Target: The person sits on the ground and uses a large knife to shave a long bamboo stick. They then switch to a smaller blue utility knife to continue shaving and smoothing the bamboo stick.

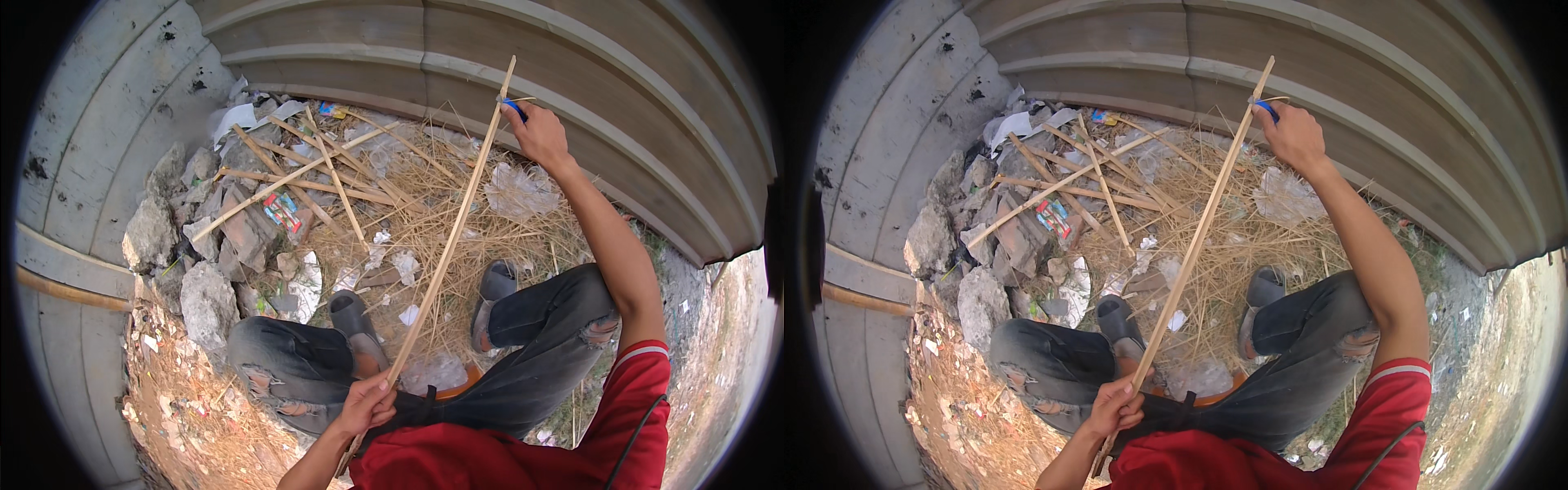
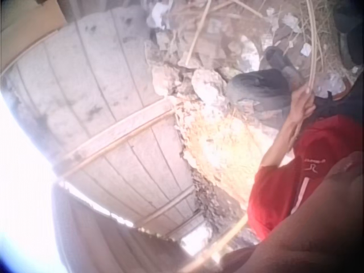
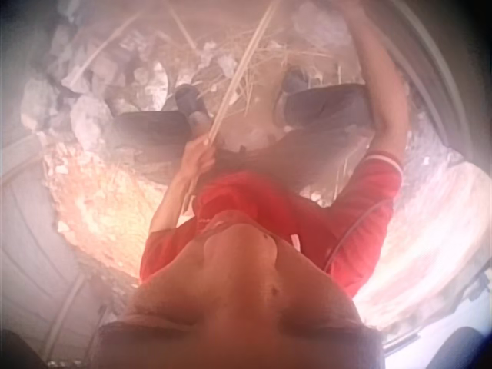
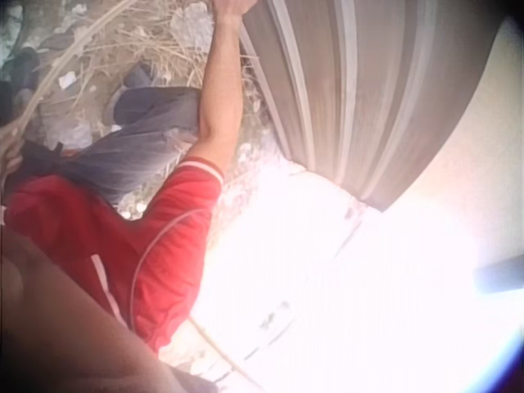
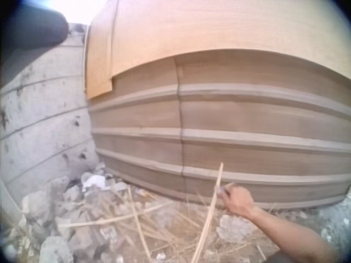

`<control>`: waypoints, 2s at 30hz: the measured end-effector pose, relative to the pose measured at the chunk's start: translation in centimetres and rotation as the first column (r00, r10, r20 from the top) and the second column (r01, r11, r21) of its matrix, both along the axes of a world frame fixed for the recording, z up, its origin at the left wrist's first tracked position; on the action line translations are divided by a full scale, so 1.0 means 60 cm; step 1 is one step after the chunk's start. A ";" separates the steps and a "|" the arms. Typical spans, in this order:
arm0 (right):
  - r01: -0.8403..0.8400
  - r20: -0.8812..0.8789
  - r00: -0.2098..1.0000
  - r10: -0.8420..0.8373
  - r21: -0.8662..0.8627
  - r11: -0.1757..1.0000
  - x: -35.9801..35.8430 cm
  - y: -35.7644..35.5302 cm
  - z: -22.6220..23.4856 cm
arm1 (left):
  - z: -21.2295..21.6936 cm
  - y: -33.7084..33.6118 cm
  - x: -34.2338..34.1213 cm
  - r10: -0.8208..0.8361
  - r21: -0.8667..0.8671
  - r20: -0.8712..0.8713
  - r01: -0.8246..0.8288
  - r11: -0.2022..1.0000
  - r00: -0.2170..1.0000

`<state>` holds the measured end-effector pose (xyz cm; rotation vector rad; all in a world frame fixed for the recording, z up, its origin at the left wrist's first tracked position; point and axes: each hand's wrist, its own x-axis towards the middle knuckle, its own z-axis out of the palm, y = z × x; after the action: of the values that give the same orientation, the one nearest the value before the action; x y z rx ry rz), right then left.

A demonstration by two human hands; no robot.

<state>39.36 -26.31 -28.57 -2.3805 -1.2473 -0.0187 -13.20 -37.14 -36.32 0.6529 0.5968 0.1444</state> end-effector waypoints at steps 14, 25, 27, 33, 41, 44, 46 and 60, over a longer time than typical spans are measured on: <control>-0.145 -0.065 0.985 0.161 0.210 0.967 0.004 0.009 -0.014 | 0.001 -0.001 0.002 0.001 0.023 -0.035 0.000 1.000 0.999; -0.084 -0.024 0.995 0.097 0.321 0.943 0.064 0.010 -0.034 | -0.008 -0.007 -0.006 -0.034 0.045 -0.009 0.035 0.998 0.999; 0.015 -0.230 0.971 0.068 0.341 0.940 0.070 0.007 -0.027 | -0.004 -0.006 -0.003 -0.038 0.055 -0.018 0.039 0.998 0.999; 0.234 -0.594 0.804 0.026 0.356 0.905 0.072 0.001 -0.030 | 0.001 -0.005 -0.002 0.041 0.024 -0.012 -0.041 0.999 0.999; -0.126 -0.686 0.636 0.355 0.361 0.924 -0.129 0.002 0.029 | 0.016 0.001 0.026 0.055 0.023 0.122 -0.058 0.998 0.991; -0.073 -0.718 0.603 0.348 0.385 0.920 -0.170 0.005 0.043 | 0.018 0.007 0.039 0.046 0.017 0.157 -0.049 0.999 0.987; -0.062 -0.705 0.597 0.382 0.435 0.898 -0.174 0.009 0.051 | 0.016 0.016 0.049 0.025 0.132 0.185 -0.050 0.990 0.982; -0.648 -0.336 0.674 0.659 0.160 0.744 -0.273 -0.075 0.086 | 0.078 0.122 0.152 0.231 0.642 0.007 -0.181 0.745 0.973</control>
<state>22.99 -30.83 -23.43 -1.6573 -1.7980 0.6115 -4.11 -29.81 -31.65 1.2650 0.6940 0.5561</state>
